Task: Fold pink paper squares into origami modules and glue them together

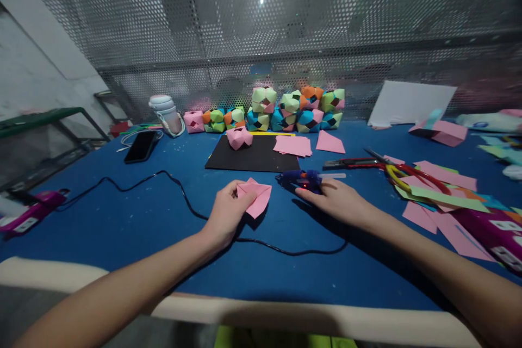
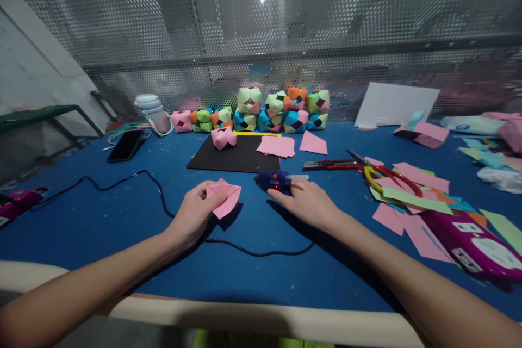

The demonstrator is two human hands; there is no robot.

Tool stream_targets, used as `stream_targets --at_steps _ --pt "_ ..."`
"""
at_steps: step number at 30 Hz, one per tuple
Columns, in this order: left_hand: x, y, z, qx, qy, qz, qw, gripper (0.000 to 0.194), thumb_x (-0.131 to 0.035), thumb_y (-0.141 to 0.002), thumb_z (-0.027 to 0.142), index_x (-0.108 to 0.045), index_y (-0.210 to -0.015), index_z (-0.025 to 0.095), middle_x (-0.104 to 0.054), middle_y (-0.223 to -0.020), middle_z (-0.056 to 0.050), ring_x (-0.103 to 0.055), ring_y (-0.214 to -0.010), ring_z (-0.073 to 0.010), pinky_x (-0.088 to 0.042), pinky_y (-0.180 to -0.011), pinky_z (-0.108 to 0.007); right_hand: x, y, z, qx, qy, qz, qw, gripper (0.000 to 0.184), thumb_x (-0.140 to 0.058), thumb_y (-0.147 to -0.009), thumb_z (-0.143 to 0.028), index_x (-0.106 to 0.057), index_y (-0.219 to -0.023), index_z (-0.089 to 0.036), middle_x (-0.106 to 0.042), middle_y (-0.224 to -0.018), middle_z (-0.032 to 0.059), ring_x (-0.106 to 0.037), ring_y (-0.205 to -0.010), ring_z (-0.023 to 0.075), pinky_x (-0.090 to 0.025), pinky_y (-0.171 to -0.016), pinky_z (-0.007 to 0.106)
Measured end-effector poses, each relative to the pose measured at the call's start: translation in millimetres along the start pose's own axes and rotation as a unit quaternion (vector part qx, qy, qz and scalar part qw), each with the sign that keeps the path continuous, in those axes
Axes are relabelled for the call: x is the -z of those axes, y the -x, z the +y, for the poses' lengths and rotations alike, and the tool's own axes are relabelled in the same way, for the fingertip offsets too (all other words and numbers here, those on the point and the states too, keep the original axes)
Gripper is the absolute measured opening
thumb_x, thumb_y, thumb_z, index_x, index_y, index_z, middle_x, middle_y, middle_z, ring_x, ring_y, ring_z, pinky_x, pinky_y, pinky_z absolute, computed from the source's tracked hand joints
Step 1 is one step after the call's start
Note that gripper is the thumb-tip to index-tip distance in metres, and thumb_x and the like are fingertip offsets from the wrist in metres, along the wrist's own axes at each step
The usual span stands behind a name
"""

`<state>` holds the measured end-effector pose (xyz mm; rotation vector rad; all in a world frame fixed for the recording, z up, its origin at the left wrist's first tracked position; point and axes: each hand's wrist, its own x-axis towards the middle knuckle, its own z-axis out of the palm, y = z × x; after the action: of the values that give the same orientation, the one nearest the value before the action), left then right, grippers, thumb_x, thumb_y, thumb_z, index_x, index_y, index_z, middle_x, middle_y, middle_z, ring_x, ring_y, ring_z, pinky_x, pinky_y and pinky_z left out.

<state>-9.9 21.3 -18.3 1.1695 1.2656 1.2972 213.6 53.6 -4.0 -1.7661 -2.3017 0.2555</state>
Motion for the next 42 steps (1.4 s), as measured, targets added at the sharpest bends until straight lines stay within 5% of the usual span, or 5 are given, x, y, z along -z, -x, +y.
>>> stream_targets --at_steps 5,8,11,18,42 --pt "-1.4 3.4 2.6 0.012 -0.013 -0.011 1.000 0.015 -0.066 -0.066 0.024 -0.059 -0.075 0.014 -0.057 -0.072 0.000 -0.049 -0.063 -0.0100 -0.034 -0.059 -0.022 38.0 25.7 -6.3 -0.030 0.166 -0.046 0.985 0.050 -0.041 -0.083 -0.057 -0.061 -0.060 -0.017 -0.064 -0.064 0.0108 -0.061 -0.060 0.0246 -0.039 -0.053 0.031" --pt "-6.0 9.9 7.8 0.022 -0.022 -0.033 0.999 0.015 -0.066 -0.066 0.024 -0.059 -0.075 0.014 -0.056 -0.069 0.001 -0.047 -0.061 -0.0094 -0.033 -0.057 -0.021 42.0 40.4 -18.3 0.108 0.007 -0.051 0.993 0.037 -0.047 -0.085 -0.046 -0.060 -0.063 -0.019 -0.061 -0.061 0.0045 -0.054 -0.052 0.0156 -0.037 -0.050 0.026" --pt "-11.8 18.3 12.4 0.032 -0.025 -0.065 0.997 0.017 -0.068 -0.065 0.025 -0.059 -0.075 0.014 -0.056 -0.068 0.002 -0.047 -0.059 -0.0088 -0.034 -0.056 -0.021 25.5 43.4 -33.8 0.192 -0.186 0.055 0.962 0.019 -0.049 -0.087 -0.033 -0.061 -0.086 -0.018 -0.064 -0.080 0.0058 -0.056 -0.066 0.0140 -0.043 -0.058 0.025" --pt "-15.7 27.0 13.7 0.009 -0.083 -0.121 0.989 0.017 -0.067 -0.069 0.029 -0.061 -0.074 0.014 -0.058 -0.068 0.001 -0.049 -0.062 -0.0097 -0.038 -0.058 -0.021 -10.3 31.5 -48.5 0.174 -0.328 0.062 0.926 0.012 -0.052 -0.084 -0.021 -0.059 -0.075 -0.015 -0.061 -0.070 0.0011 -0.054 -0.064 0.0110 -0.041 -0.058 0.022" --pt "-9.4 20.2 7.2 0.020 -0.002 -0.107 0.994 0.011 -0.061 -0.073 0.027 -0.064 -0.072 0.016 -0.061 -0.072 0.000 -0.052 -0.067 -0.0115 -0.039 -0.063 -0.023 -11.4 31.4 -52.7 0.159 -0.379 0.074 0.908 0.011 -0.052 -0.081 -0.018 -0.063 -0.084 -0.016 -0.066 -0.077 0.0018 -0.057 -0.067 0.0112 -0.046 -0.060 0.024"
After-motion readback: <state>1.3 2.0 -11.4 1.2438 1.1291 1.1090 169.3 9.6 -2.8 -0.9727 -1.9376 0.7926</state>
